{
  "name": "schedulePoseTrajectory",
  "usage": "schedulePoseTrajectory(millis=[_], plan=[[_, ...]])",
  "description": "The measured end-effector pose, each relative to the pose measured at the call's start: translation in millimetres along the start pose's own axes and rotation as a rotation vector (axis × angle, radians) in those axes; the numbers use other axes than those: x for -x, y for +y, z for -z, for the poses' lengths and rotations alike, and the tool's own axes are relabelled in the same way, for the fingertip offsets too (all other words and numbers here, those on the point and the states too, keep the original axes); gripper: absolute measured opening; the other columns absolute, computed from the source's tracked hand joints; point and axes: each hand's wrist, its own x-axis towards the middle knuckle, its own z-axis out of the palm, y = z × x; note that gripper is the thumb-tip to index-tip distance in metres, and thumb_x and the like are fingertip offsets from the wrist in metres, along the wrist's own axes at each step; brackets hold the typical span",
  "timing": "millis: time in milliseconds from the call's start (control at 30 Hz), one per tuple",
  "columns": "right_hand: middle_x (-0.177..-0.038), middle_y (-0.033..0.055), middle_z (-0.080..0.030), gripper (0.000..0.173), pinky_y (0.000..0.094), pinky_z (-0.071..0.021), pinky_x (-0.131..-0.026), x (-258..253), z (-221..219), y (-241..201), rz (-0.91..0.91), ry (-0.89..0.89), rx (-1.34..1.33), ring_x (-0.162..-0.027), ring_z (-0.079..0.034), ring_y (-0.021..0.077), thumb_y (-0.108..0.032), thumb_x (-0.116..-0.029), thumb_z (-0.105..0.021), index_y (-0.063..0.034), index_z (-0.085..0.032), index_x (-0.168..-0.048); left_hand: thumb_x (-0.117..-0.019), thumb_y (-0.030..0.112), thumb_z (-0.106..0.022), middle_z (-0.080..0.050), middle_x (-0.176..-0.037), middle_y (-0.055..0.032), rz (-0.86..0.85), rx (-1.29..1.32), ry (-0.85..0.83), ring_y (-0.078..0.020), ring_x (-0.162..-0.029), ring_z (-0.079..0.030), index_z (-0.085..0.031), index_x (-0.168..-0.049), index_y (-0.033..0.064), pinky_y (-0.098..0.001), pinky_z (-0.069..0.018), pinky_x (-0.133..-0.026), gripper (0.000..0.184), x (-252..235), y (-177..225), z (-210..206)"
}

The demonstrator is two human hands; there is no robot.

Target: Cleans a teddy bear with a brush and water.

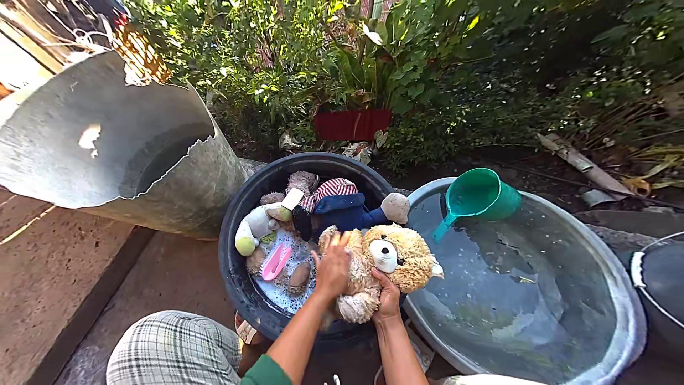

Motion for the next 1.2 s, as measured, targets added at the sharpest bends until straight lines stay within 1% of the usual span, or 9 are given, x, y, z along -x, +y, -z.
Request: schedulePoseTrajectory(millis=[100, 200, 267, 433, 600, 733, 833, 1000, 1200], plan=[[-0.081, -0.0048, -0.074, 0.025, 0.0197, -0.0602, -0.071, 15, -8, -10, 0.061, -0.061, 0.069, -0.075, -0.071, 0.0012, 0.001, -0.0968, -0.040, -0.0088, -0.063, -0.099, -0.1057, 0.029, -0.046, -0.016, -0.169, -0.0273, 0.182, 0.366, 0.134, -0.0484, -0.156, -0.009, -0.049, -0.153, 0.0069, -0.0644, -0.0072, -0.125, 0.052, -24, -27, 13], [-0.083, -0.0041, -0.076, 0.027, 0.0207, -0.0611, -0.073, 15, -2, -7, 0.113, -0.184, -0.006, -0.077, -0.072, 0.0018, 0.001, -0.0886, -0.045, -0.0124, -0.067, -0.095, -0.0967, -0.005, -0.050, -0.028, -0.165, -0.0225, 0.176, 0.764, 0.161, -0.0269, -0.147, -0.041, -0.024, -0.161, 0.0006, -0.0399, -0.0385, -0.118, 0.070, -28, -23, 29], [-0.083, -0.0033, -0.077, 0.027, 0.0210, -0.0612, -0.073, 11, 4, -5, 0.142, -0.232, -0.055, -0.077, -0.073, 0.0023, -0.001, -0.0878, -0.046, -0.0134, -0.069, -0.093, -0.0930, -0.010, -0.056, -0.047, -0.150, -0.0256, 0.165, 0.850, 0.230, -0.0245, -0.128, -0.058, -0.034, -0.155, -0.0038, -0.0369, -0.0503, -0.106, 0.066, -33, -19, 35], [-0.090, -0.0054, -0.073, 0.021, 0.0185, -0.0594, -0.079, 11, 12, -17, 0.134, -0.101, 0.116, -0.084, -0.070, -0.0014, -0.002, -0.0973, -0.045, -0.0080, -0.061, -0.109, -0.1108, 0.024, -0.046, -0.067, -0.103, -0.0198, 0.318, 0.893, 0.410, -0.0194, -0.089, -0.065, -0.062, -0.120, -0.0107, -0.0376, -0.0564, -0.083, 0.039, -39, -3, 31], [-0.109, 0.0022, -0.067, 0.045, 0.0183, -0.0544, -0.090, 0, 25, -20, 0.279, 0.040, 0.264, -0.100, -0.065, 0.0003, -0.002, -0.0866, -0.067, 0.0038, -0.052, -0.128, -0.1102, 0.050, -0.033, -0.063, -0.105, -0.0137, 0.667, 1.352, 0.392, -0.0235, -0.091, -0.064, -0.054, -0.127, 0.0066, -0.0446, -0.0554, -0.079, 0.051, -23, 24, 3], [-0.104, 0.0018, -0.068, 0.037, 0.0223, -0.0576, -0.087, -8, 28, -15, 0.315, 0.094, 0.165, -0.095, -0.067, 0.0035, -0.003, -0.0883, -0.063, 0.0012, -0.054, -0.124, -0.1026, 0.017, -0.064, -0.039, -0.155, -0.0263, 0.519, 1.012, 0.152, -0.0361, -0.134, -0.052, -0.008, -0.163, 0.0132, -0.0533, -0.0474, -0.108, 0.082, -4, 24, -25], [-0.099, -0.0009, -0.069, 0.031, 0.0220, -0.0586, -0.083, -9, 36, -17, 0.331, 0.112, 0.160, -0.091, -0.068, 0.0021, -0.005, -0.0882, -0.059, -0.0017, -0.055, -0.119, -0.1033, 0.028, -0.062, -0.055, -0.142, -0.0279, 0.353, 0.590, 0.137, -0.0353, -0.131, -0.056, -0.037, -0.152, -0.0019, -0.0520, -0.0450, -0.111, 0.062, -14, 12, -23], [-0.108, 0.0053, -0.065, 0.043, 0.0204, -0.0554, -0.087, -16, 58, -29, 0.383, 0.266, 0.305, -0.097, -0.065, 0.0019, 0.000, -0.0880, -0.064, 0.0059, -0.051, -0.128, -0.1119, 0.039, -0.033, -0.069, -0.122, -0.0224, 0.239, -0.118, -0.097, -0.0385, -0.117, -0.066, -0.060, -0.138, 0.0047, -0.0592, -0.0499, -0.102, 0.050, -24, -11, 24], [-0.095, -0.0018, -0.067, 0.020, 0.0217, -0.0569, -0.081, -32, 80, -21, 0.326, 0.237, 0.139, -0.087, -0.066, 0.0007, -0.010, -0.1029, -0.043, -0.0033, -0.057, -0.116, -0.1000, 0.012, -0.060, -0.052, -0.143, -0.0333, 0.501, -0.394, -0.111, -0.0472, -0.135, -0.052, -0.040, -0.153, -0.0044, -0.0589, -0.0420, -0.113, 0.059, -29, -117, 84]])
